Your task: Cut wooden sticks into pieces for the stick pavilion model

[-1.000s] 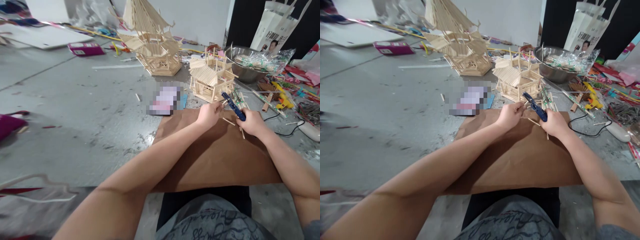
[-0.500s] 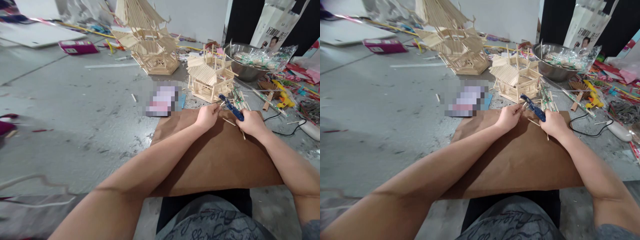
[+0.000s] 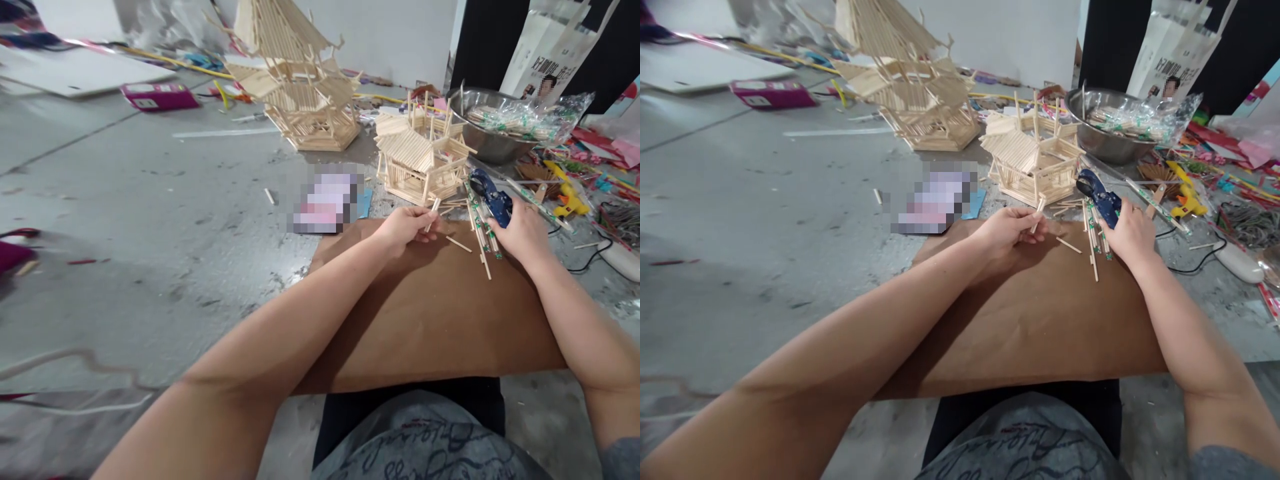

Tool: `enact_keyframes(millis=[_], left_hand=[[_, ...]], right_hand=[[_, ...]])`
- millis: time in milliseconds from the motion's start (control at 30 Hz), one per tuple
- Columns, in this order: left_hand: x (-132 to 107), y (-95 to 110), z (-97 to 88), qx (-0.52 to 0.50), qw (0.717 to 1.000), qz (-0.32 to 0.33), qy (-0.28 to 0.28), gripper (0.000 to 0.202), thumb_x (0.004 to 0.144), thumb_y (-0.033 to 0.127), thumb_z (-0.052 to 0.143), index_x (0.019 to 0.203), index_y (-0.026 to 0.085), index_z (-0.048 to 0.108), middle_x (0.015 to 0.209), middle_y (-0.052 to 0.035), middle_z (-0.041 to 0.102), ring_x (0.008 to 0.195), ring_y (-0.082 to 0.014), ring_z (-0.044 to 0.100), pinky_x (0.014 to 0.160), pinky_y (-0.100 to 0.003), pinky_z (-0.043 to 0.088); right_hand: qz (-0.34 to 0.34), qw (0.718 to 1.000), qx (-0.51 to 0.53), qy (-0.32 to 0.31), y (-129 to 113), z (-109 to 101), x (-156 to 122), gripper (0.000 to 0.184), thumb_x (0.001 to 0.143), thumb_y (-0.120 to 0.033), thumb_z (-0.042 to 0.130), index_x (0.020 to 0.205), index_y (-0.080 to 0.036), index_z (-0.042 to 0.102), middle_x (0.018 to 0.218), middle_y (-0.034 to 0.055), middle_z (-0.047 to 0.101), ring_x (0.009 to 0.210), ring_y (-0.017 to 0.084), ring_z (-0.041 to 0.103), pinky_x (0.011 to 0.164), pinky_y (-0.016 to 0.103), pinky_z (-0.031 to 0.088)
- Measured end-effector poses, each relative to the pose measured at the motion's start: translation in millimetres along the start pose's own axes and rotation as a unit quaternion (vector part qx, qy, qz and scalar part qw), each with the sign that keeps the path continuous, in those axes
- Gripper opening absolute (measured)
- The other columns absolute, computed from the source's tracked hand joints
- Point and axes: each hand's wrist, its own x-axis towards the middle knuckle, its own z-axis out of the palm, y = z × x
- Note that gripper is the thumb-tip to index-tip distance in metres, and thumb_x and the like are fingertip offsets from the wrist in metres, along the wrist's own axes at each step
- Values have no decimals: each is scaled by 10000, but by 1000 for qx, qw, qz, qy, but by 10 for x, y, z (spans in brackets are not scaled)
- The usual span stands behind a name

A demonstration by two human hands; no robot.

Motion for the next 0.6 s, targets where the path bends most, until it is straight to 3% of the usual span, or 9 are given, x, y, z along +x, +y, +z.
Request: enact_keyframes(millis=[200, 467, 600], left_hand=[[1, -45, -14, -9, 999, 33, 12, 200, 692, 319, 645, 621, 136, 604, 546, 13, 533, 476, -44, 462, 478, -191, 382], [-40, -35, 38, 0, 999, 37, 39, 227, 666, 348, 655, 656, 121, 638, 506, 37, 472, 473, -34, 395, 483, -183, 309], [-87, -13, 69, 9, 998, 47, 43, 218, 651, 341, 667, 645, 123, 651, 459, 59, 401, 438, -22, 313, 456, -188, 239]], right_hand=[[5, 999, -18, -30, 58, 74, 26, 716, 730, -546, 512, 1211, -28, 399, 1036, 265, 553, 1028, 355, 483, 802, 447, 373], [26, 995, -46, -80, 127, 266, 45, 778, 772, -642, 350, 1246, -28, 407, 1084, 261, 550, 1048, 365, 477, 817, 447, 350], [-11, 1000, -15, -6, 110, 208, 30, 632, 813, -552, 378, 1215, -72, 465, 1192, 231, 504, 1091, 352, 452, 861, 479, 320]])
